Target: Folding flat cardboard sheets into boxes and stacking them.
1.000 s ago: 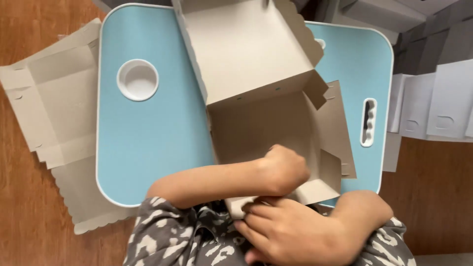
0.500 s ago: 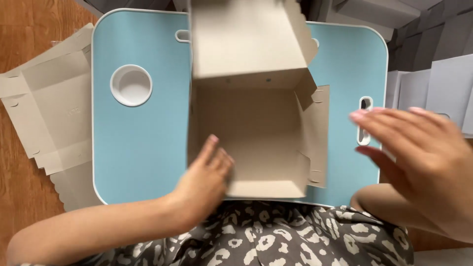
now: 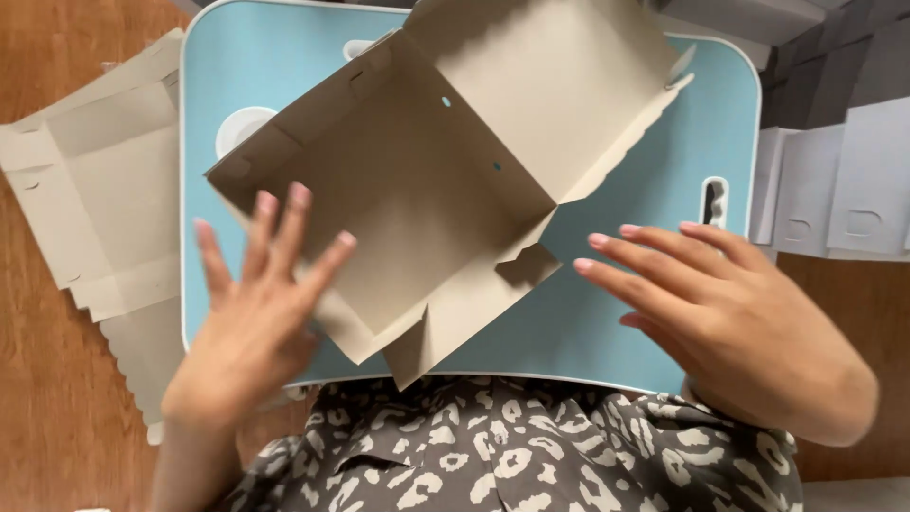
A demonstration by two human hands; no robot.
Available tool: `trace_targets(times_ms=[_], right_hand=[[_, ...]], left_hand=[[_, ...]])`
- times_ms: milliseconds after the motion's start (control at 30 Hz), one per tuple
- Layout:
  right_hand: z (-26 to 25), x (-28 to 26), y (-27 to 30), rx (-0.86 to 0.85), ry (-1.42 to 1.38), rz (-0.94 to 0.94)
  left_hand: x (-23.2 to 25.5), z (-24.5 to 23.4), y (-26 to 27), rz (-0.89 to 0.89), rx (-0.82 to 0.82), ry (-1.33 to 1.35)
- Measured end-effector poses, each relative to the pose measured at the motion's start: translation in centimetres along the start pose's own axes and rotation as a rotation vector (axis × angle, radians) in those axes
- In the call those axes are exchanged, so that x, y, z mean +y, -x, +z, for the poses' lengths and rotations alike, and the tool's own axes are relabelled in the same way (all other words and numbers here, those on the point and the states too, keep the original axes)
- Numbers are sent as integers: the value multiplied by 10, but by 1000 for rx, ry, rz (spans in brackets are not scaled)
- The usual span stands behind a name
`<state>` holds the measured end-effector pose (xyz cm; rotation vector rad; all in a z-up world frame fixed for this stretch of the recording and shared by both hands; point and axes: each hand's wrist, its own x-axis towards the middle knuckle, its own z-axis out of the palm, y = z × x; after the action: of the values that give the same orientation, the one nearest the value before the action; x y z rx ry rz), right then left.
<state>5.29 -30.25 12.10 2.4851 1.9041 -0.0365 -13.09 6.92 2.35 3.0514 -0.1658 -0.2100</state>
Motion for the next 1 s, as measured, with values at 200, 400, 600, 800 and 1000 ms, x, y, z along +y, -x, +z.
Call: trace_targets(times_ms=[200, 400, 600, 800, 1000], right_hand=[[36, -31, -38, -87, -236, -273], [118, -69, -73, 411, -105, -300], [165, -47, -88, 693, 49, -262], [175, -40, -100, 939, 32, -285], [184, -36, -94, 1003, 36, -277]], left_hand=[[43, 20, 23, 81, 137, 421], [29, 41, -28, 218, 552, 543], [16, 71, -89, 318, 791, 423], [31, 78, -101, 367, 993, 442], [36, 76, -99, 380, 973, 557]])
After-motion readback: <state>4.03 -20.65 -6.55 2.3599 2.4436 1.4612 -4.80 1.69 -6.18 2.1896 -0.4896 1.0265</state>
